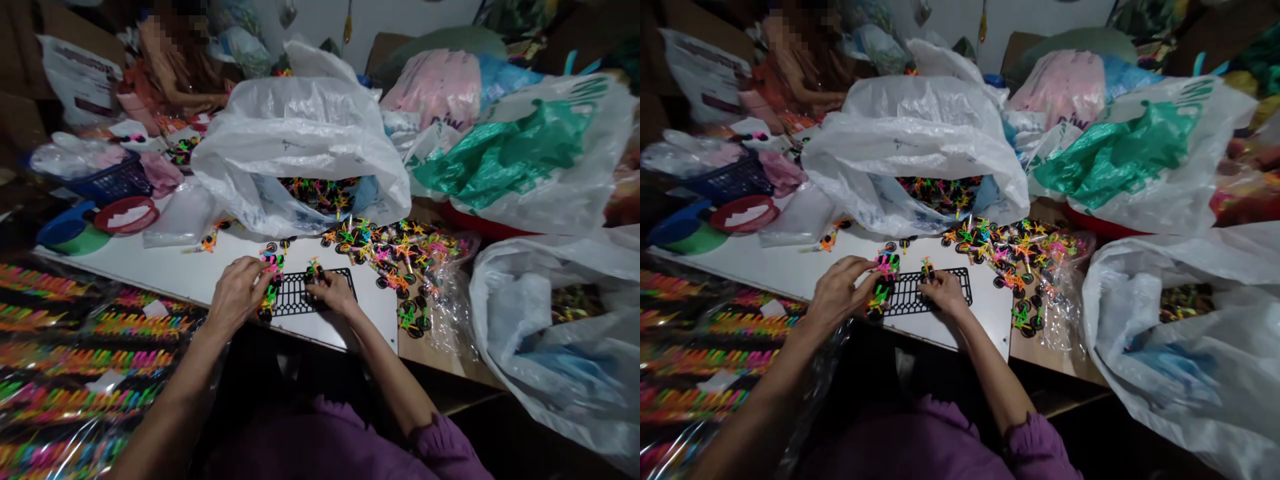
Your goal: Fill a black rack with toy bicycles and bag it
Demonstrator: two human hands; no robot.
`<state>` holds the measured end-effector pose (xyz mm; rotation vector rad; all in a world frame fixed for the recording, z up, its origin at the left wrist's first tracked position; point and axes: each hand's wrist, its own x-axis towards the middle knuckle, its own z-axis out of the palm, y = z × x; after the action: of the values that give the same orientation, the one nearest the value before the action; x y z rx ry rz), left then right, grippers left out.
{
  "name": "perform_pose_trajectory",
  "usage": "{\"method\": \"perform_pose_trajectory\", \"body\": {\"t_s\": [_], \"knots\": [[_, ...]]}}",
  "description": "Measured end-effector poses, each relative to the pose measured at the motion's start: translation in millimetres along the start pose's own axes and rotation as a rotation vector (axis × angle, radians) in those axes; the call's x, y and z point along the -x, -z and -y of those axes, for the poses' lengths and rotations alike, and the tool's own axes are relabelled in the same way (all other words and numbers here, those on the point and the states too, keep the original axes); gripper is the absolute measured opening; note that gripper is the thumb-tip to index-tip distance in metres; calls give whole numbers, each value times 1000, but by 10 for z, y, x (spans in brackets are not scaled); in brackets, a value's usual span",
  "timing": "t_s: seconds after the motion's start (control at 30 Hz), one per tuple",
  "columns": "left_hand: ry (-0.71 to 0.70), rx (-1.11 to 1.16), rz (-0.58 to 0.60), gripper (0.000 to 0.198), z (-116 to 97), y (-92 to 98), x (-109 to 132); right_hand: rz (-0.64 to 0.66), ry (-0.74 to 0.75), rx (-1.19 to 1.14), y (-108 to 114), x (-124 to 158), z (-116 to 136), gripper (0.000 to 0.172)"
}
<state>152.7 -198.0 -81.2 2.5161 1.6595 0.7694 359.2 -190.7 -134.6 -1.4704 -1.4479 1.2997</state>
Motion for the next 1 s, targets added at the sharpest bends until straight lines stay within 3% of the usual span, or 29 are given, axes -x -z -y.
{"method": "perform_pose_trajectory", "body": {"t_s": [0.1,0.23,0.4,0.6,0.87,1.0], "knots": [[16,63,67,24,-131,106,237,-21,100,-80,-153,127,-14,21],[-19,44,187,22,-214,8,465,-13,131,30,-466,235,-105,12],[-35,86,151,23,-172,-72,489,-69,236,189,-715,287,-166,11],[-62,123,127,26,-151,-47,523,22,326,537,-730,351,-175,23],[-115,-34,17,22,-239,-191,540,102,329,714,-725,349,-149,14],[-227,-50,-58,26,-213,-177,512,157,341,701,-687,282,-146,12]]}}
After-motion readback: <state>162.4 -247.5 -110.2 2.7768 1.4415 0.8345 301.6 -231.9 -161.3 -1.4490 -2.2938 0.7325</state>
